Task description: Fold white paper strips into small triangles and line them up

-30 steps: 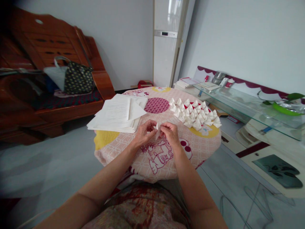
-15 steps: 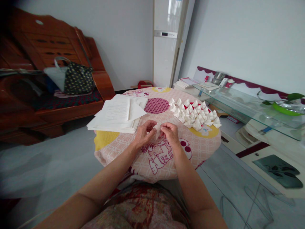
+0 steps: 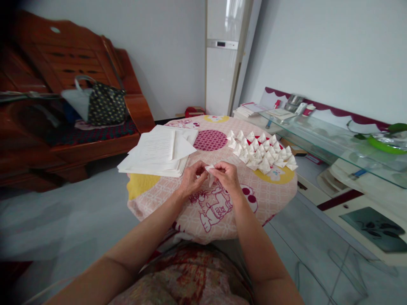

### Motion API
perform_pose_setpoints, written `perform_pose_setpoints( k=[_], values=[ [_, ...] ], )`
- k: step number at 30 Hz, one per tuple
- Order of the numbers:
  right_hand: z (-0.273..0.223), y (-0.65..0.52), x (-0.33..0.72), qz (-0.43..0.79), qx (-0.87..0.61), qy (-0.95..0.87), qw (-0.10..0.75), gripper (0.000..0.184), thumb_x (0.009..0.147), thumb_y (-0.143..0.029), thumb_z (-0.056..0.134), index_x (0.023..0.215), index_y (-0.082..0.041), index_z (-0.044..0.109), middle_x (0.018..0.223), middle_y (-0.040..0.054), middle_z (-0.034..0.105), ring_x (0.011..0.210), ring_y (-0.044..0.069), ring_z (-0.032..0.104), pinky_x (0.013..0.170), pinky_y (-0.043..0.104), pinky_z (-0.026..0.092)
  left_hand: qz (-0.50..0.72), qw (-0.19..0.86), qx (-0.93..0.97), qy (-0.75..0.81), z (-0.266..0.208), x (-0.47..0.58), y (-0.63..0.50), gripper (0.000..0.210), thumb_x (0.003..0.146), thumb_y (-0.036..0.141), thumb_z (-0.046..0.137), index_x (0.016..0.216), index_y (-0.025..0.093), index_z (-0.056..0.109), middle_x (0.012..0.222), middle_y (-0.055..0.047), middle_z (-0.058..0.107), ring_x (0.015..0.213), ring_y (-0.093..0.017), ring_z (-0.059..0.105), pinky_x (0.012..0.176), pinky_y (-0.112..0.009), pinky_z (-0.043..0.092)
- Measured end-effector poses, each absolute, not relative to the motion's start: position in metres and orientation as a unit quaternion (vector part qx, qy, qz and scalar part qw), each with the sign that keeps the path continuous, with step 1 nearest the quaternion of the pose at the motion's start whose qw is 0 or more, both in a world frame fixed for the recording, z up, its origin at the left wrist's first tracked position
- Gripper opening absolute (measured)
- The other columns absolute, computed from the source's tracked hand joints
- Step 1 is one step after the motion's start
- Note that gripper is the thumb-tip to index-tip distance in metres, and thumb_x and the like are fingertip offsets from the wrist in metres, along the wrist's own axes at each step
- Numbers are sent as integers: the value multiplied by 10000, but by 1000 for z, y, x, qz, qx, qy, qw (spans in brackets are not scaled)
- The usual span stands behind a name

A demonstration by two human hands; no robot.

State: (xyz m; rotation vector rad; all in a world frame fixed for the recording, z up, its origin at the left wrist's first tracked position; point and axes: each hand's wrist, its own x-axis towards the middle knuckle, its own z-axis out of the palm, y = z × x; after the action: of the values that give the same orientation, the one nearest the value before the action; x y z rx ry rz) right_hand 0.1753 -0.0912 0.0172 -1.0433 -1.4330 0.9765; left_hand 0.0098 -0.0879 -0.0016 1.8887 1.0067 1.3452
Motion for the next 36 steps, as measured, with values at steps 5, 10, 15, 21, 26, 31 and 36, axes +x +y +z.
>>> perform_pose_setpoints(
  k=[5, 10, 15, 21, 26, 31, 36],
  values=[
    [15, -92, 178, 401, -435, -611, 525, 257, 709, -421, 766, 657, -204, 639, 532, -27, 574, 444, 111, 490, 423, 235, 368, 508, 296, 714, 381, 0, 10, -89, 55, 848, 234, 569, 833, 187, 591, 634, 38, 561, 575, -115, 491, 589, -255, 361],
    [12, -92, 178, 372, -441, -628, 523, 190, 744, -367, 728, 690, -198, 663, 541, -29, 571, 458, 107, 480, 435, 231, 355, 503, 286, 718, 386, -2, 10, -88, 47, 832, 218, 572, 842, 184, 602, 643, 36, 570, 586, -117, 499, 598, -257, 367],
    [12, -91, 176, 331, -461, -634, 525, 161, 725, -324, 689, 649, -198, 625, 529, -38, 540, 469, 98, 458, 444, 222, 344, 503, 313, 710, 381, -1, 10, -88, 52, 829, 232, 587, 838, 182, 592, 656, 34, 571, 598, -116, 507, 590, -246, 380],
    [14, -91, 178, 359, -486, -603, 521, 181, 692, -362, 668, 639, -204, 598, 510, -41, 523, 445, 106, 476, 417, 220, 356, 478, 450, 671, 345, -4, 10, -79, 164, 906, 311, 538, 938, 170, 616, 627, 21, 590, 544, -123, 552, 549, -242, 428],
    [16, -91, 180, 377, -480, -610, 505, 144, 676, -336, 640, 653, -196, 616, 524, -36, 542, 449, 107, 482, 422, 220, 359, 486, 451, 658, 358, -9, 11, -74, 129, 885, 274, 552, 840, 168, 608, 607, 20, 580, 530, -115, 540, 528, -233, 409],
    [16, -91, 181, 368, -478, -631, 487, 163, 701, -348, 625, 647, -195, 618, 500, -37, 519, 452, 110, 472, 434, 226, 338, 483, 438, 667, 361, -8, 11, -77, 105, 883, 239, 540, 838, 170, 605, 588, 30, 566, 518, -111, 528, 536, -231, 404],
    [14, -89, 181, 348, -472, -644, 492, 116, 669, -305, 625, 643, -193, 611, 509, -50, 483, 464, 97, 410, 447, 233, 307, 486, 426, 674, 358, -7, 11, -78, 105, 883, 239, 546, 840, 170, 611, 594, 31, 571, 527, -113, 531, 548, -235, 402]
  ],
)
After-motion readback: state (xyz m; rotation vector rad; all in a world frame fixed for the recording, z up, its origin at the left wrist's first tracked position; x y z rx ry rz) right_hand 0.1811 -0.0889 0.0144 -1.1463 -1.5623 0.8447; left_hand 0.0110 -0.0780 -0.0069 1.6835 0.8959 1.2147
